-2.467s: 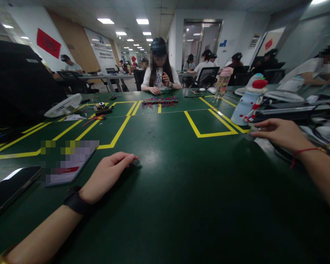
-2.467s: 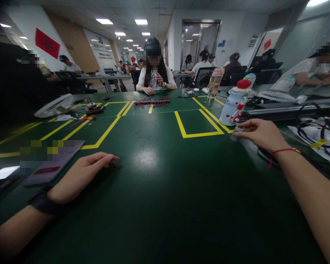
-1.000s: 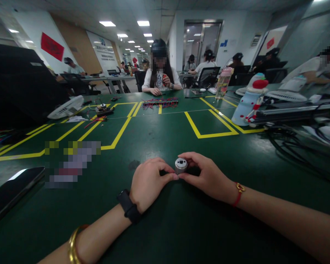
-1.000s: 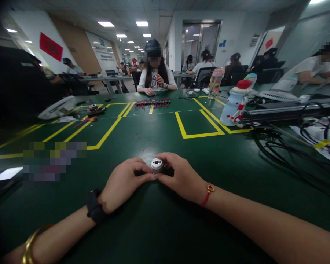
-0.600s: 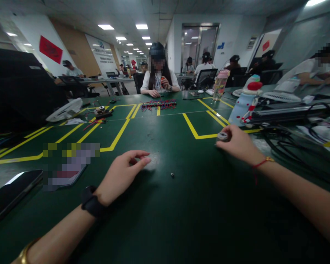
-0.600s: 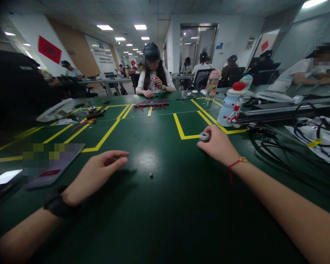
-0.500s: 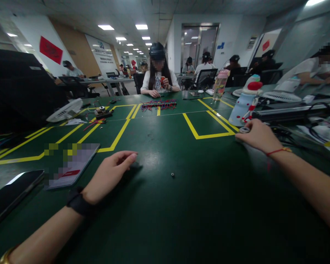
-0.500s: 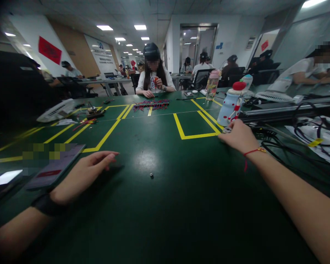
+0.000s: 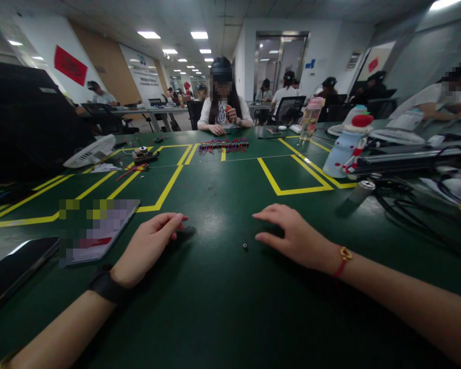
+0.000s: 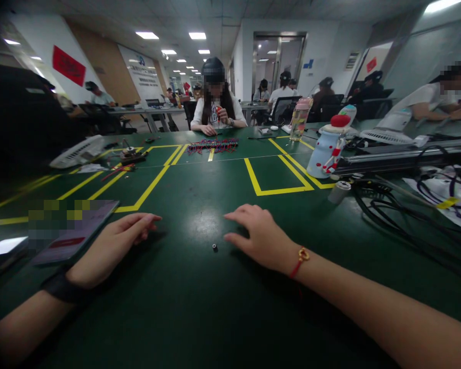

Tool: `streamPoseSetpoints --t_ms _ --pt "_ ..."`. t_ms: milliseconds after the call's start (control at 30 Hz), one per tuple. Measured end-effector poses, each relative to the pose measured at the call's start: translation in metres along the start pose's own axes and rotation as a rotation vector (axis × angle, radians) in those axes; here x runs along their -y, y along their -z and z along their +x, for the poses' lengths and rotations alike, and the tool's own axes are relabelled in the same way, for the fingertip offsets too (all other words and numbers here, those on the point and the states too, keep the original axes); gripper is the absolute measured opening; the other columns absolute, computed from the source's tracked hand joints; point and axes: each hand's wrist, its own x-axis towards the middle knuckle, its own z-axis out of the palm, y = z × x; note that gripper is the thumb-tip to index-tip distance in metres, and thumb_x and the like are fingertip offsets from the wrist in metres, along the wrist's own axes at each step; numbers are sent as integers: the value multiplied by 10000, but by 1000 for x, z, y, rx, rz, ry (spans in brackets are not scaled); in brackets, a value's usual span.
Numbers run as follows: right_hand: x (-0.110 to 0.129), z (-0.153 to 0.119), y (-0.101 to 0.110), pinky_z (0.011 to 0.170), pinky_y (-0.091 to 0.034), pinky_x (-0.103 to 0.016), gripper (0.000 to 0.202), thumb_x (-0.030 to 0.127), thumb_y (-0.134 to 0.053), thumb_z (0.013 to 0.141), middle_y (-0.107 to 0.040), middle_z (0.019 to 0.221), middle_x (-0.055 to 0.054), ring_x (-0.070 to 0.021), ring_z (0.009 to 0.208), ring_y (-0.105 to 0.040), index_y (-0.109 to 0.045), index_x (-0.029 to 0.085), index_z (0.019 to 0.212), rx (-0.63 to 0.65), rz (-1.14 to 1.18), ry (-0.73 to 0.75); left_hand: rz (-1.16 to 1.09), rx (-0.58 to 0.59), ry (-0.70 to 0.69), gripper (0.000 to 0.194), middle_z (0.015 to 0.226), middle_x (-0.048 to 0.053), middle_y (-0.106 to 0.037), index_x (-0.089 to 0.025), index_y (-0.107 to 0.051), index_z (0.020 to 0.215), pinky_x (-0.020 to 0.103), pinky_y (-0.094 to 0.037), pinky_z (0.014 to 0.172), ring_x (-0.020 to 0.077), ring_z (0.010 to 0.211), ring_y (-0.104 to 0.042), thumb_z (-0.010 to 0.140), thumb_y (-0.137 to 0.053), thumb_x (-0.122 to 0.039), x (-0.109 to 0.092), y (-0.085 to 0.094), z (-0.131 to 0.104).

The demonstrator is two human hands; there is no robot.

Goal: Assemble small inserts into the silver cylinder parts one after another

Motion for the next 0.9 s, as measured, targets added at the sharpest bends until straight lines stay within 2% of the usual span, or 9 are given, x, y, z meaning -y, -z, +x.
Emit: streamPoseSetpoints --t_ms 100,167,233,333,467,567,633,767,900 --pt "21 -2 -14 848 -364 -336 278 405 -521 854 -580 1100 -27 -163 982 -494 -636 297 1083 97 24 121 18 3 -6 416 820 12 -634 -228 -658 1026 252 -398 601 156 679 -515 810 -501 -547 -1 0 -1" --pt "16 -2 -9 833 -361 -335 202 344 -496 874 -598 1014 -25 -151 933 -499 -672 258 926 106 29 122 11 7 -9 414 825 15 -638 -227 -661 1024 257 -406 609 160 683 -517 808 -504 -543 0 0 0" --pt "5 -1 1 826 -374 -333 194 322 -495 871 -602 968 -34 -146 901 -504 -658 216 880 63 56 75 -1 12 -9 410 827 17 -642 -228 -661 1024 258 -408 605 161 683 -518 807 -508 -540 0 0 0" --pt "-2 -1 11 820 -408 -321 260 368 -541 840 -588 1028 -52 -148 923 -510 -635 215 1028 7 150 21 -8 3 -11 401 812 15 -645 -226 -668 1003 257 -407 602 159 672 -527 801 -520 -539 -1 -1 -1" --pt "16 -7 -1 832 -418 -319 409 435 -570 816 -570 1088 -53 -155 963 -507 -595 273 1190 120 212 106 12 -14 -20 404 801 13 -647 -224 -678 976 257 -405 596 163 669 -534 796 -523 -551 -3 -2 -1" --pt "26 -8 -16 803 -413 -307 237 379 -542 848 -597 984 -40 -144 913 -513 -681 255 995 173 182 180 33 -5 -25 401 806 7 -643 -235 -674 993 253 -406 606 161 686 -528 804 -514 -550 -1 -3 -1" --pt "21 -6 -18 788 -416 -289 197 307 -504 875 -610 916 -35 -130 876 -526 -678 214 887 138 193 135 40 -1 -29 400 809 6 -638 -239 -670 1002 250 -403 603 162 693 -523 808 -506 -549 0 -2 -1" --pt "-9 1 3 779 -434 -274 177 251 -490 873 -627 930 -34 -126 864 -562 -639 193 949 -15 162 -37 45 0 -38 404 792 9 -631 -236 -674 997 251 -402 596 165 685 -518 802 -507 -548 2 -1 -2" --pt "-50 3 50 782 -424 -296 205 251 -506 852 -626 954 -69 -162 864 -562 -629 165 992 -229 -134 -134 23 -3 -27 413 798 14 -636 -232 -679 991 255 -409 600 167 679 -526 794 -513 -554 1 0 -3"
